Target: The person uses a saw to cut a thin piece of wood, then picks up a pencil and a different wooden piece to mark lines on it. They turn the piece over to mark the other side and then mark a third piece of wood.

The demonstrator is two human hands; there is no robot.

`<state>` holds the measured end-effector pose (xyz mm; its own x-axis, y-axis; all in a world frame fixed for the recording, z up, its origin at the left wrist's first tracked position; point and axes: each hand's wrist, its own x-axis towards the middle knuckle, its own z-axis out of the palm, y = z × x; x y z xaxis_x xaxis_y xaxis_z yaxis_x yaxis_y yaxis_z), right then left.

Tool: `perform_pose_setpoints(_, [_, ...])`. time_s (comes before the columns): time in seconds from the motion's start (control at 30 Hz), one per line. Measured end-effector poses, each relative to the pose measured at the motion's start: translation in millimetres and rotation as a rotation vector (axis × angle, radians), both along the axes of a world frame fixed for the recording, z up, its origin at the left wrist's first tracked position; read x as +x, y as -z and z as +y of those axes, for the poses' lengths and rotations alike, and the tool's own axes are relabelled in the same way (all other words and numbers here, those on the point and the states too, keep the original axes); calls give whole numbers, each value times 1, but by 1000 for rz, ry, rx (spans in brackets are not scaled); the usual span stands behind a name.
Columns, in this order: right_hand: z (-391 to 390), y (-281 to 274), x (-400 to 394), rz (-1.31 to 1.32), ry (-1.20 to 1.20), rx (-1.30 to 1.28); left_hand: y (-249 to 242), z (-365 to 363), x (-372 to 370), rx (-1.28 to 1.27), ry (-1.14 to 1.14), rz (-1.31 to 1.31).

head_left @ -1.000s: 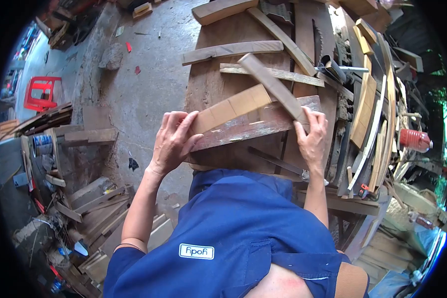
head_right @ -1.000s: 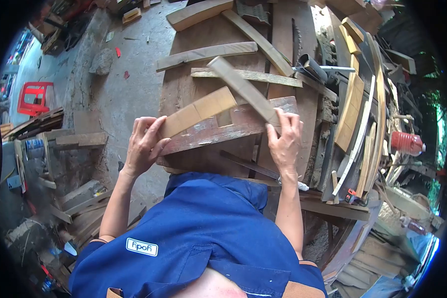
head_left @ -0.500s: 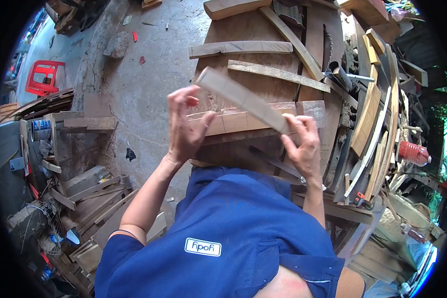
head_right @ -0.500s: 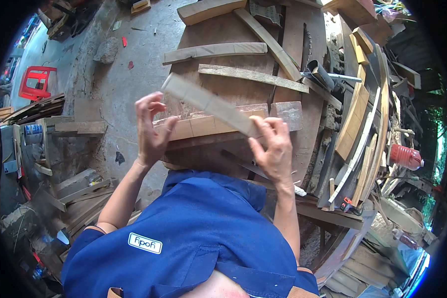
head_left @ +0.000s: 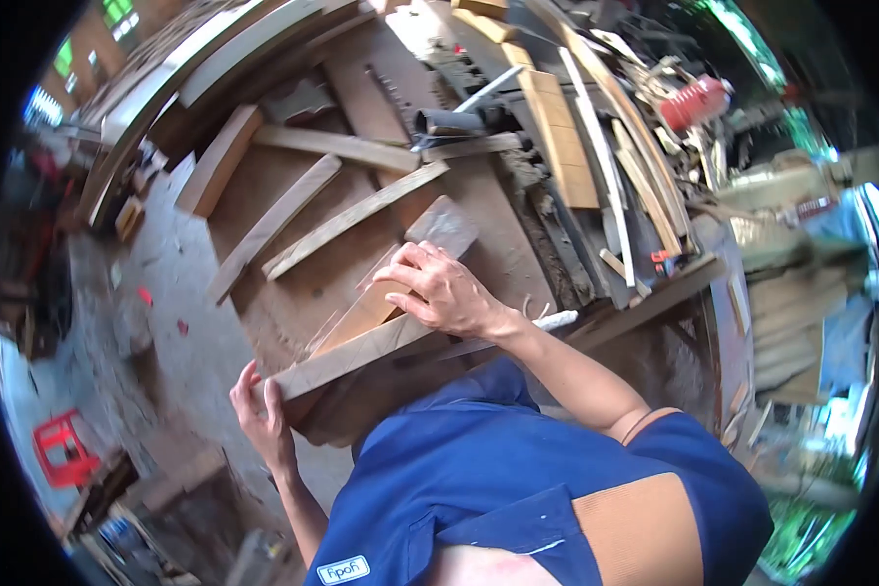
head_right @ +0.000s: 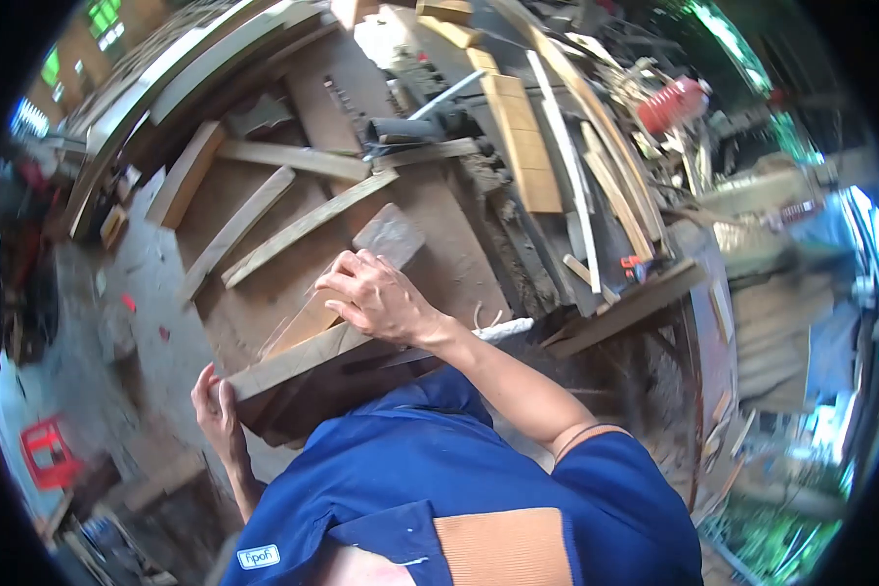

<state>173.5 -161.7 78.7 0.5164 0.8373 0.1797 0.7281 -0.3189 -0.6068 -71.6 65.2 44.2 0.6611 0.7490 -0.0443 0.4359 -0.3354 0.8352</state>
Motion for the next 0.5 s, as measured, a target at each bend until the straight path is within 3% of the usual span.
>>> perform_pose_setpoints(0.03, [-7, 4, 6, 34, 78, 55, 0, -1, 5, 7, 31, -7])
perform_pose_setpoints(0.1, [-11, 11, 25, 69, 210, 127, -2, -9, 3, 414, -33, 76])
perform_pose_setpoints(0.13, [-12, 13, 40, 68, 281, 141, -9, -13, 4, 431, -44, 83])
perform_pose_setpoints(0.2, [-3, 34, 79, -67, 343, 254, -22, -21, 14, 690, 48, 101])
perform_pose_setpoints(0.23, [10, 37, 98, -140, 352, 346, -23, -22, 15, 700, 88, 100])
perform_pose_setpoints(0.3, [36, 33, 136, -223, 291, 276, -28, -29, 19, 719, 141, 108])
perform_pose_setpoints(0.4, [79, 41, 177, -485, 312, -101, -34, -40, 18, 739, 193, 82])
perform_pose_setpoints(0.5, [106, 27, 204, -328, 203, -588, -38, -51, 2, 756, 214, 156])
